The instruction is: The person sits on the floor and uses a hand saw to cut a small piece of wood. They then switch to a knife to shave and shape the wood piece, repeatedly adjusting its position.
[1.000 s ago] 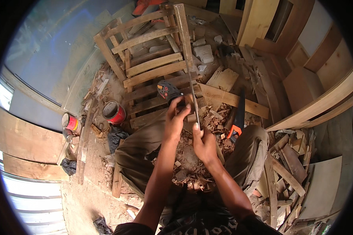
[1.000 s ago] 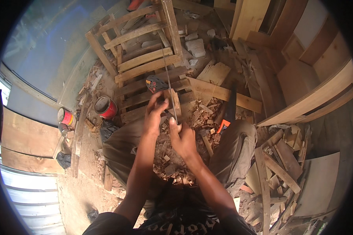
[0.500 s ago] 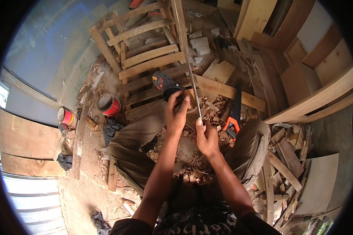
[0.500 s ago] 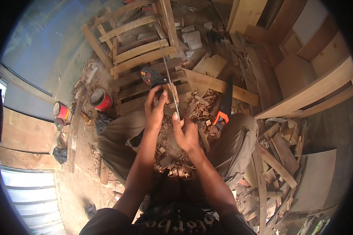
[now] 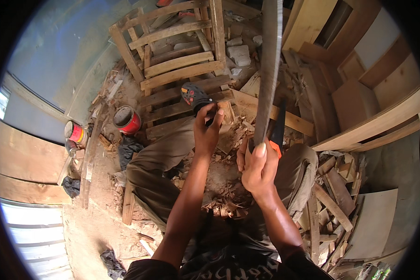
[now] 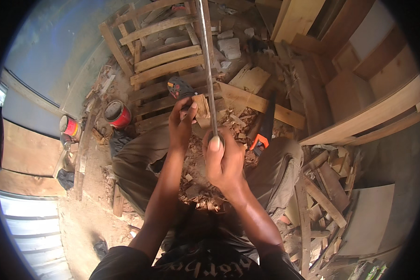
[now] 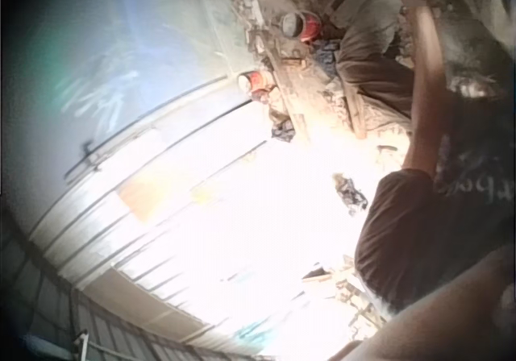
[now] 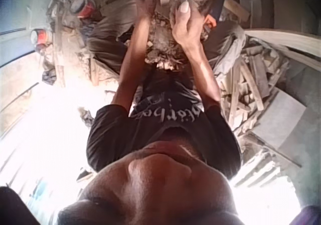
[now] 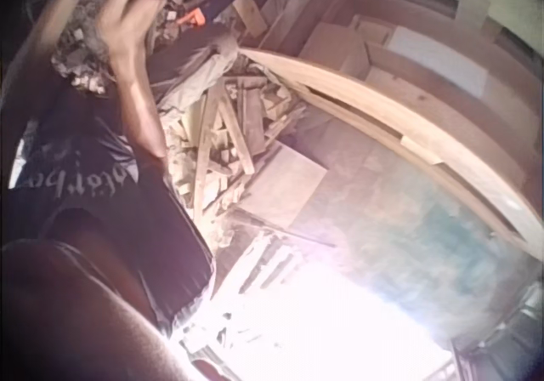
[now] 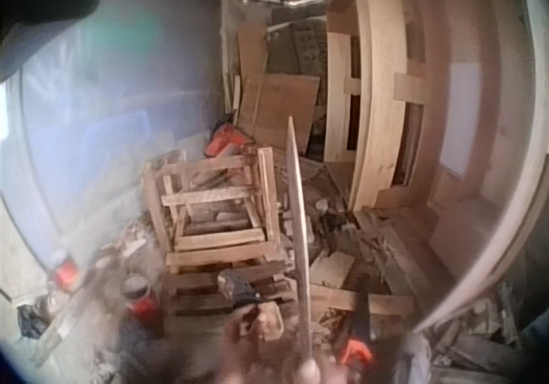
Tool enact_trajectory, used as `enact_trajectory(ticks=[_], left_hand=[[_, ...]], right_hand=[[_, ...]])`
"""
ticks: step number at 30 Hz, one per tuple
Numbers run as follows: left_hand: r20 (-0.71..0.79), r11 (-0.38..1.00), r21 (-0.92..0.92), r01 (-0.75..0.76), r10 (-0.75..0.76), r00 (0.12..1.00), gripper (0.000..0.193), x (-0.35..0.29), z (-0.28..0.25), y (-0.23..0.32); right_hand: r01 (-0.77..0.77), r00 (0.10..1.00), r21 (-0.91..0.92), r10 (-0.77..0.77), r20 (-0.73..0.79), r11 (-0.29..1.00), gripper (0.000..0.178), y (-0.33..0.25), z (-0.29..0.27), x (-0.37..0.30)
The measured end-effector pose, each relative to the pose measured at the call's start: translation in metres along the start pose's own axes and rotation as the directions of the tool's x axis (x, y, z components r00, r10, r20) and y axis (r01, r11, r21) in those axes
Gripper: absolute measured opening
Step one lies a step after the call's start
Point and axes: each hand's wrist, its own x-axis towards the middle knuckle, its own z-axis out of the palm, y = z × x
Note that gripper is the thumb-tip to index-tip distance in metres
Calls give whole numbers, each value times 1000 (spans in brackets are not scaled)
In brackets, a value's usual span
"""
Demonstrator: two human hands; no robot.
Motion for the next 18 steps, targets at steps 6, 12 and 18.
enact_trajectory(ticks=[6, 12, 18], left_hand=[[85, 999, 38, -16, 13, 996, 40, -3, 6, -7], [150, 997, -63, 38, -28, 988, 41, -7, 3, -4], [98, 1000, -18, -3, 5, 995, 42, 1, 1, -4]], right_hand=[[-391, 918, -359, 390, -79, 848, 55, 75, 6, -23], [-562, 823, 12, 558, 104, 827, 61, 79, -2, -26], [-586, 806, -48, 588, 61, 809, 62, 75, 8, -15]])
